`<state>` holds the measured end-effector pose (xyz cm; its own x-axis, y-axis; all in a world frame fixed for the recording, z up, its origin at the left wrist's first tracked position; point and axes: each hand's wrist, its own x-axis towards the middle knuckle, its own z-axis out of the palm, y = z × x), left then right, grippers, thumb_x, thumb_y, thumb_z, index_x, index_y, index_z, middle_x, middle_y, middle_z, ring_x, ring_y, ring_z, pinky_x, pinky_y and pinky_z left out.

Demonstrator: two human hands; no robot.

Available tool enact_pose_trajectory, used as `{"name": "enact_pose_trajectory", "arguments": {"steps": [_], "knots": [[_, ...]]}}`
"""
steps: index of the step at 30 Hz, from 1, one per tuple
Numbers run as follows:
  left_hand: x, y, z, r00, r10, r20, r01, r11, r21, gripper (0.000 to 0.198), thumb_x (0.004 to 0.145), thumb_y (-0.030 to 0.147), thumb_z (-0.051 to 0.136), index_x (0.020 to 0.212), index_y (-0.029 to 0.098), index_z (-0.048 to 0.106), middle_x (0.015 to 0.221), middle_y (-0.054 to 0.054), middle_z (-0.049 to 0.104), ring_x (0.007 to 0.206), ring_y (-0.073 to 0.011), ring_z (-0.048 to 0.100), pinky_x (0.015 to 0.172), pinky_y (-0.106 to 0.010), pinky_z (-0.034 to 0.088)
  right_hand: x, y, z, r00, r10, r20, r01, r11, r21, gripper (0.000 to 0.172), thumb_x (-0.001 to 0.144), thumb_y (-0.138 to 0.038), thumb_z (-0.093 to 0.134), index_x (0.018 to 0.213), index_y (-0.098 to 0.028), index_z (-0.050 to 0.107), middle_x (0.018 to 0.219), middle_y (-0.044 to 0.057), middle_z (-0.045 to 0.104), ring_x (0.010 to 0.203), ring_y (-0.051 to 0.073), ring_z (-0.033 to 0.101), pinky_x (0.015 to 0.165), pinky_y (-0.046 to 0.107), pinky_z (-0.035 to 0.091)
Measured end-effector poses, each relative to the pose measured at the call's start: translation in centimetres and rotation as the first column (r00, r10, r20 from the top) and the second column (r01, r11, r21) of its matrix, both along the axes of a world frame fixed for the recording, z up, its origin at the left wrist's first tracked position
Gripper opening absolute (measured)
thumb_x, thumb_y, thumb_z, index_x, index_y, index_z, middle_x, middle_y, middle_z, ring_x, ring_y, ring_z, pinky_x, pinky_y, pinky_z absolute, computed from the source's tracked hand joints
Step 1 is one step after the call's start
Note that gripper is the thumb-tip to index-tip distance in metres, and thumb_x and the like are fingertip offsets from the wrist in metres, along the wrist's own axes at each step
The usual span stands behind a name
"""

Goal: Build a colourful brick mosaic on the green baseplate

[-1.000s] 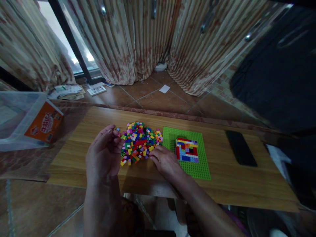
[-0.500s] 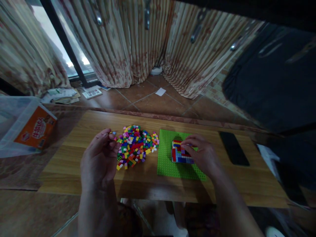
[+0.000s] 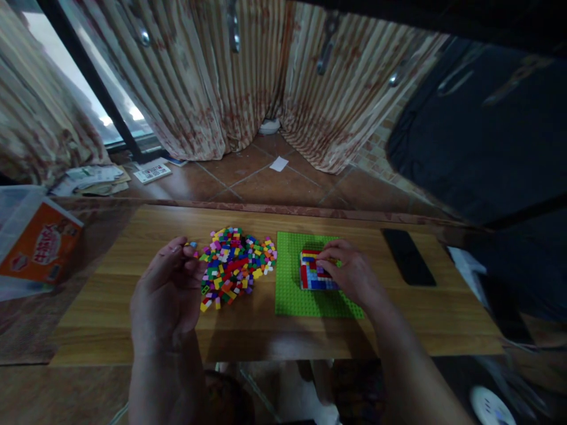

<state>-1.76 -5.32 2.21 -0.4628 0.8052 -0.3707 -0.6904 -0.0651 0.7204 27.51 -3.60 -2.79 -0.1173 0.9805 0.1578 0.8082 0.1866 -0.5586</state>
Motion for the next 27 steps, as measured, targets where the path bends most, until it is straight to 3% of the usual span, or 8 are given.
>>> {"name": "enact_pose_trajectory", "arguments": {"steps": [12,20,27], "knots": [[-0.2,0.1,-0.5,1.000,0.005,0.004,-0.005,0.999,0.049,0.011,0.069,0.003,0.060,0.075,0.010,0.067,0.060,-0.001,0.058,0.051,-0.0035,0.051,0.048,-0.009,0.047,-0.5,0.6,-0.2,0.983,-0.165,-0.077,0.161,0.985,-0.062,0.005,0.071,-0.024,0.067,0.068,-0.021,0.065,0.086,0.004,0.065,0.081,0.018,0.061,0.076,0.033,0.048],[-0.2,-0.1,-0.2,1.000,-0.007,-0.006,0.007,1.000,0.026,0.010,0.068,0.004,0.062,0.075,0.011,0.066,0.060,0.000,0.057,0.049,-0.0040,0.049,0.048,-0.012,0.047,-0.8,0.9,0.1,0.982,-0.166,-0.086,0.153,0.978,-0.144,0.007,0.070,-0.020,0.068,0.064,-0.020,0.064,0.078,0.003,0.064,0.075,0.017,0.060,0.072,0.032,0.047],[-0.5,-0.2,-0.6,1.000,-0.001,-0.022,0.003,0.998,0.065,0.008,0.070,0.007,0.064,0.075,0.012,0.067,0.062,0.001,0.059,0.051,-0.0037,0.051,0.049,-0.011,0.047,0.4,0.8,0.1,0.972,-0.149,-0.184,0.119,0.979,-0.168,0.012,0.071,-0.032,0.069,0.068,-0.021,0.067,0.087,0.004,0.069,0.082,0.020,0.062,0.077,0.035,0.046]]}}
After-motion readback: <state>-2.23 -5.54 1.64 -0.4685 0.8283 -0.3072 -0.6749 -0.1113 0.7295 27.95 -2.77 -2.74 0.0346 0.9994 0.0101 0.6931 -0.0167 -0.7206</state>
